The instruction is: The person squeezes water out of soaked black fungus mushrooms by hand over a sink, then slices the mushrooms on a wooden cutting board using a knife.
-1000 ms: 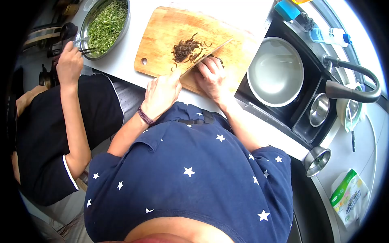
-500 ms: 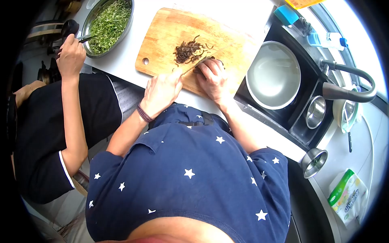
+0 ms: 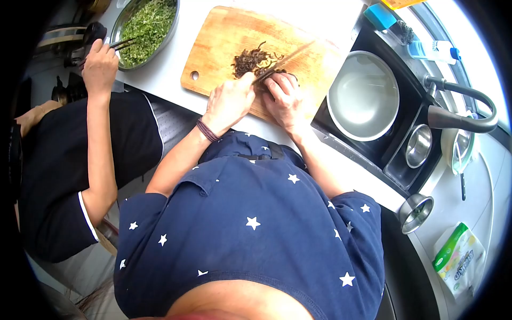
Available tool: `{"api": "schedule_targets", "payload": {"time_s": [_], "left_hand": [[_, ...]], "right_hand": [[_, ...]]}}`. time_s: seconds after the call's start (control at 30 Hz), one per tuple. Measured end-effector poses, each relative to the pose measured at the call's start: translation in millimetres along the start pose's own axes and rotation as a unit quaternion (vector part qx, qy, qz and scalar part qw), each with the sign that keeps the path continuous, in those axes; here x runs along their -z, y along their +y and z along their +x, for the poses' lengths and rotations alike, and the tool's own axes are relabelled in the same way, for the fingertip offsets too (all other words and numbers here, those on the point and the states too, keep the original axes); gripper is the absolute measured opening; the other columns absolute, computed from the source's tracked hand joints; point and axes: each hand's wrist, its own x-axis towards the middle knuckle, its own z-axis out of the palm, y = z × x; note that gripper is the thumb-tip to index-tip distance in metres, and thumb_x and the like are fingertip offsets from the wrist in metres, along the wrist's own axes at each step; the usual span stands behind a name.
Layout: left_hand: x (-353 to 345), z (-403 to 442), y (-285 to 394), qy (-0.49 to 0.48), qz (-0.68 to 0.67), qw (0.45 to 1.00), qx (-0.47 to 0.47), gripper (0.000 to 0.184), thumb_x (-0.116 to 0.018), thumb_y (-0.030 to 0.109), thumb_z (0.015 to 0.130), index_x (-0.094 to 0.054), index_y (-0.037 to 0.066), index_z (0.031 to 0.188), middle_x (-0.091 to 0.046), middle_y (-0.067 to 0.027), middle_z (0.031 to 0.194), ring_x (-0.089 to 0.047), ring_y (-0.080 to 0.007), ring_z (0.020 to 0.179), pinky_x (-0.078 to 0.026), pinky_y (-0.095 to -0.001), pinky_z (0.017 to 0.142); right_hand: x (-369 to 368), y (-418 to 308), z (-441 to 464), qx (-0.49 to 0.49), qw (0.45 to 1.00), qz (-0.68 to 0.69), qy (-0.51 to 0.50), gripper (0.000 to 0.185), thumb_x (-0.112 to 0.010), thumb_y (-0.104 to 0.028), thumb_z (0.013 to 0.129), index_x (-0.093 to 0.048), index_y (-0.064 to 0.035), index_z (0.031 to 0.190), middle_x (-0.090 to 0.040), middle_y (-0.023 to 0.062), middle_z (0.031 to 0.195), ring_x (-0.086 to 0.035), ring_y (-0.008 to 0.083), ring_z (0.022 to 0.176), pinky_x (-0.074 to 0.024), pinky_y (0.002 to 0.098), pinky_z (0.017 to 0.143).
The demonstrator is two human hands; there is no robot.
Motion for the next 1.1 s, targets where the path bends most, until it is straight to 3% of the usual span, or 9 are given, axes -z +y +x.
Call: {"api": "schedule_targets", "payload": {"time_s": [0.1,0.23,0.37,0.77,0.9,0.93,1.0,1.1], "left_hand": [[7.1,-4.4,-10.7,0.003,-0.07,0.997,0.01,0.014,-0.057,0.015,0.089,-0.058,0.005,0.099,-0.063,-0.0244,0.072,-0.064,-0.0432,0.071,-0.051,-0.0522,0.062],[22.8,-24.7,-5.6,0.009,-0.005,0.998,-0.06,0.011,-0.058,0.013,0.088,-0.054,0.004,0.093,-0.062,-0.0233,0.069,-0.064,-0.0429,0.069,-0.05,-0.0517,0.062],[26.9,-23.9,-5.0,-0.046,0.009,0.998,-0.04,0.01,-0.057,0.012,0.087,-0.053,0.005,0.093,-0.062,-0.023,0.07,-0.064,-0.0428,0.069,-0.051,-0.0509,0.062],[-6.7,-3.1,2.0,0.002,0.054,0.998,-0.037,0.013,-0.058,0.015,0.086,-0.054,0.006,0.095,-0.064,-0.023,0.07,-0.065,-0.0437,0.07,-0.053,-0.0526,0.063],[3.1,2.7,-1.5,-0.019,-0.025,0.999,0.024,0.017,-0.057,0.018,0.088,-0.057,0.004,0.097,-0.065,-0.0229,0.076,-0.064,-0.0448,0.076,-0.052,-0.0526,0.066],[-0.7,4.2,-9.6,-0.009,-0.057,0.998,0.031,0.018,-0.056,0.019,0.088,-0.058,0.004,0.097,-0.066,-0.023,0.077,-0.064,-0.0447,0.077,-0.052,-0.052,0.067],[0.9,4.2,-18.0,0.001,-0.102,0.994,0.051,0.023,-0.055,0.021,0.088,-0.061,0.003,0.1,-0.066,-0.0239,0.08,-0.065,-0.0436,0.08,-0.052,-0.0488,0.07],[-2.8,0.7,-27.8,0.013,-0.129,0.99,0.059,0.021,-0.054,0.023,0.09,-0.06,0.004,0.096,-0.065,-0.025,0.079,-0.065,-0.0447,0.08,-0.052,-0.0518,0.071]], "right_hand": [[2.6,0.6,0.2,-0.001,1.0,0.015,-0.002,0.041,-0.076,0.0,0.055,-0.067,-0.0066,0.095,-0.065,0.0096,0.097,-0.062,0.0308,0.093,-0.053,0.0392,0.082],[-0.5,0.4,0.5,0.002,1.0,0.006,0.02,0.041,-0.076,-0.001,0.055,-0.067,-0.0072,0.095,-0.064,0.0085,0.096,-0.062,0.0298,0.092,-0.0532,0.0393,0.081],[0.4,-0.3,0.1,0.002,1.0,0.005,0.018,0.041,-0.076,-0.001,0.055,-0.067,-0.0077,0.095,-0.065,0.0084,0.095,-0.062,0.0293,0.09,-0.0533,0.0389,0.08],[-3.7,1.7,-1.5,-0.002,0.999,-0.001,0.041,0.04,-0.075,0.0,0.056,-0.068,-0.0072,0.095,-0.065,0.0085,0.095,-0.062,0.0291,0.089,-0.0538,0.038,0.079],[9.1,-1.0,5.6,0.04,0.993,-0.106,0.012,0.037,-0.076,-0.007,0.056,-0.07,-0.0129,0.092,-0.066,-0.0001,0.094,-0.06,0.0217,0.094,-0.0447,0.0362,0.084],[8.2,0.6,3.0,0.02,0.994,-0.108,0.013,0.035,-0.077,-0.011,0.057,-0.071,-0.0179,0.09,-0.066,-0.0053,0.094,-0.058,0.0181,0.099,-0.0365,0.0373,0.09],[13.7,3.3,2.5,0.007,0.995,-0.094,-0.015,0.037,-0.079,-0.011,0.06,-0.071,-0.0188,0.095,-0.067,-0.0048,0.1,-0.056,0.0198,0.104,-0.0335,0.0393,0.095],[19.8,7.2,2.7,-0.022,0.996,-0.061,-0.066,0.034,-0.079,-0.014,0.064,-0.072,-0.0218,0.097,-0.066,-0.005,0.109,-0.052,0.0228,0.114,-0.0272,0.043,0.101]]}}
